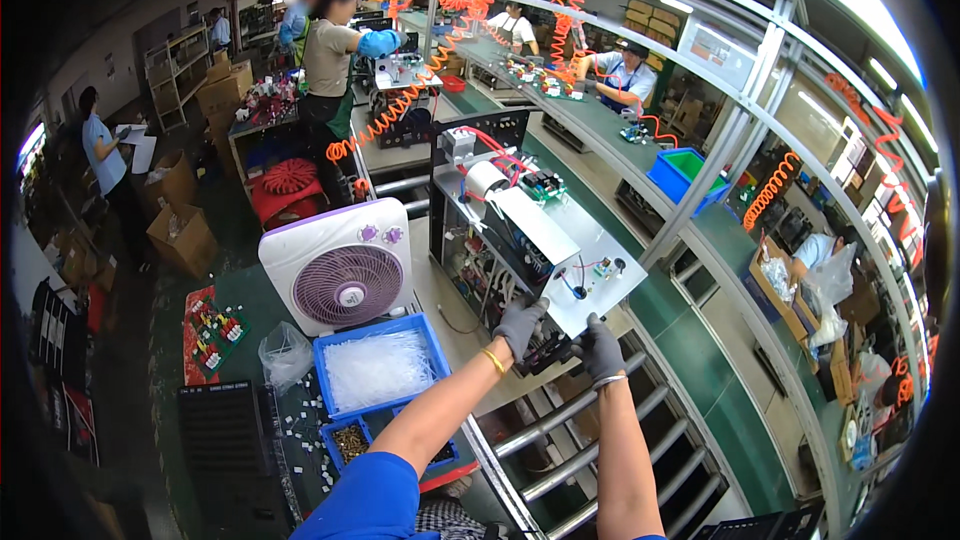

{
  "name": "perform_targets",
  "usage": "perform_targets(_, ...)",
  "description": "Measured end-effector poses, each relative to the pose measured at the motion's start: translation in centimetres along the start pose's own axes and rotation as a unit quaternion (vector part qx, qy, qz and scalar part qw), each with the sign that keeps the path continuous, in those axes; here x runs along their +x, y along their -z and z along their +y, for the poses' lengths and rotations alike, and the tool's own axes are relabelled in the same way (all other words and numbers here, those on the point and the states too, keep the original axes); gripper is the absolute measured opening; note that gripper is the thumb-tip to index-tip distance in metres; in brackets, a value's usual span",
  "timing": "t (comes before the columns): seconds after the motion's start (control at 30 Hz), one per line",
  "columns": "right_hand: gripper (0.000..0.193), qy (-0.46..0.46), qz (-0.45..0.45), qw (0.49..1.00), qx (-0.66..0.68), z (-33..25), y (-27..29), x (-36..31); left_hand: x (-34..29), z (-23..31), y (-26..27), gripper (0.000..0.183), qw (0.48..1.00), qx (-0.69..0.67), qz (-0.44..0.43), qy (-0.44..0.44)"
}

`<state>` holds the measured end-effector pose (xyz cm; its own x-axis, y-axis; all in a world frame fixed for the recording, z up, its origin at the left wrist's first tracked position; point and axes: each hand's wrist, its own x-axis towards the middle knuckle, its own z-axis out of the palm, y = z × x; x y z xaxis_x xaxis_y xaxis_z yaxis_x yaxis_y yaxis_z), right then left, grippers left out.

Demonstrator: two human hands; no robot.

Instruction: The person assembles an electronic device on a factory assembly line. They connect various wires to a circuit board, secure components with zip ties, and organize the internal wiring of a metal chassis. The person handles multiple wire bundles and connectors, ensuring they are properly seated and secured within the device.

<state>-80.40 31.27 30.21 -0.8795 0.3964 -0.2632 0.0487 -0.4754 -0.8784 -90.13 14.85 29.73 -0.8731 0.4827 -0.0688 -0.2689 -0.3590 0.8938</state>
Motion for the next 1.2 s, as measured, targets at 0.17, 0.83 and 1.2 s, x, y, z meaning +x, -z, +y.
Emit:
perform_targets(0.17,0.029,0.022,0.011,1.0,0.003,0.3,3.0,-3.4,-3.8,-0.9,-2.4,0.037,0.999,0.032,-0.014,-0.007)
perform_targets(0.83,0.033,0.057,0.074,0.994,-0.06,-1.3,22.9,-26.7,-23.7,-10.9,-17.4,0.025,0.973,0.039,-0.158,0.164)
perform_targets(1.2,0.046,0.019,0.152,0.979,-0.136,-1.6,37.1,-36.4,-17.0,4.2,-15.8,0.03,0.809,0.406,-0.349,-0.243)
